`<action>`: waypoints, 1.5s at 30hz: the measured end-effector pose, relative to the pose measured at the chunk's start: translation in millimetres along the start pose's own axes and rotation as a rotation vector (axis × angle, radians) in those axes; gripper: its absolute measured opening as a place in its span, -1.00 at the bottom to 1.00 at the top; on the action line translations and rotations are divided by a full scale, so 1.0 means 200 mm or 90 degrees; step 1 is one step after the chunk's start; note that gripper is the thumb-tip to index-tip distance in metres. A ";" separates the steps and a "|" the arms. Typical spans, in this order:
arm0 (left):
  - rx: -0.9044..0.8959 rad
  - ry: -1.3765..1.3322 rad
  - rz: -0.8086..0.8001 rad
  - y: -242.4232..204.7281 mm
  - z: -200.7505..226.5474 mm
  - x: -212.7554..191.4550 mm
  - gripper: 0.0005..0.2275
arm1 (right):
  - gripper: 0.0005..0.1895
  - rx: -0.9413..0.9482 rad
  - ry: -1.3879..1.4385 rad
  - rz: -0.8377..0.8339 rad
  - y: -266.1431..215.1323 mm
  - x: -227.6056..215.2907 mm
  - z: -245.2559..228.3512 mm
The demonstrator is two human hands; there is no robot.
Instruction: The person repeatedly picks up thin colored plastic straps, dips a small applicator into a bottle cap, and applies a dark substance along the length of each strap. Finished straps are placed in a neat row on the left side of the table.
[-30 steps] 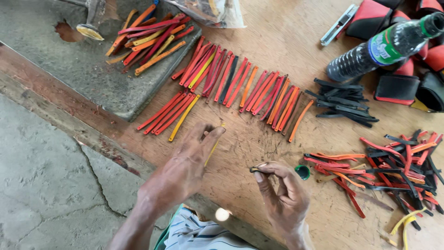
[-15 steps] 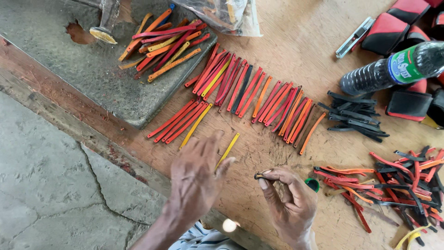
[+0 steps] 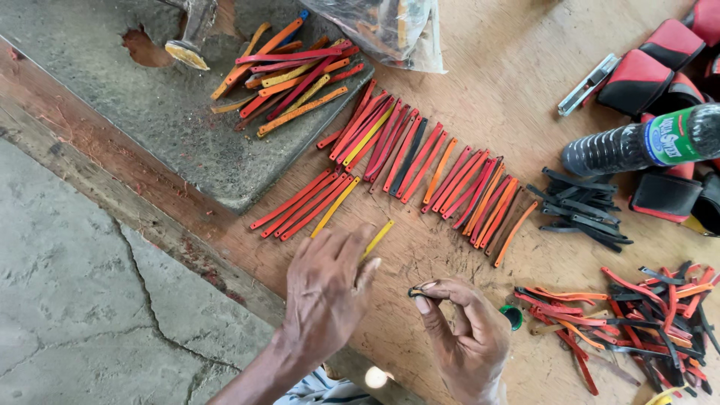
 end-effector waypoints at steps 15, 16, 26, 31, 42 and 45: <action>0.001 -0.009 0.151 -0.06 -0.02 -0.15 -0.78 | -0.82 -0.007 -0.009 0.017 0.01 -0.06 0.03; -0.011 -0.010 0.115 -0.05 -0.03 -0.12 -0.69 | -0.82 -0.006 -0.022 0.020 0.00 -0.06 0.03; -0.037 0.065 0.107 -0.03 -0.07 -0.06 -0.56 | -0.82 0.027 0.016 -0.002 0.00 -0.04 0.06; -0.072 0.098 0.151 0.01 -0.14 -0.16 -0.59 | -0.84 0.011 0.018 -0.009 0.01 -0.02 0.04; -0.090 0.096 0.152 0.03 -0.12 -0.25 -0.62 | -0.84 0.006 0.007 0.005 -0.01 -0.05 0.05; -0.075 0.118 0.140 0.03 -0.09 -0.26 -0.60 | -0.83 0.019 0.011 0.002 -0.01 -0.05 0.08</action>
Point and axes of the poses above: each hand's wrist, its own y-axis towards the middle knuckle, its own x-axis out of the palm, z = x × y, the point moved 10 cm from there along y, towards the middle knuckle, and after that the axes turned 14 degrees about x, right-handed, at the moved point
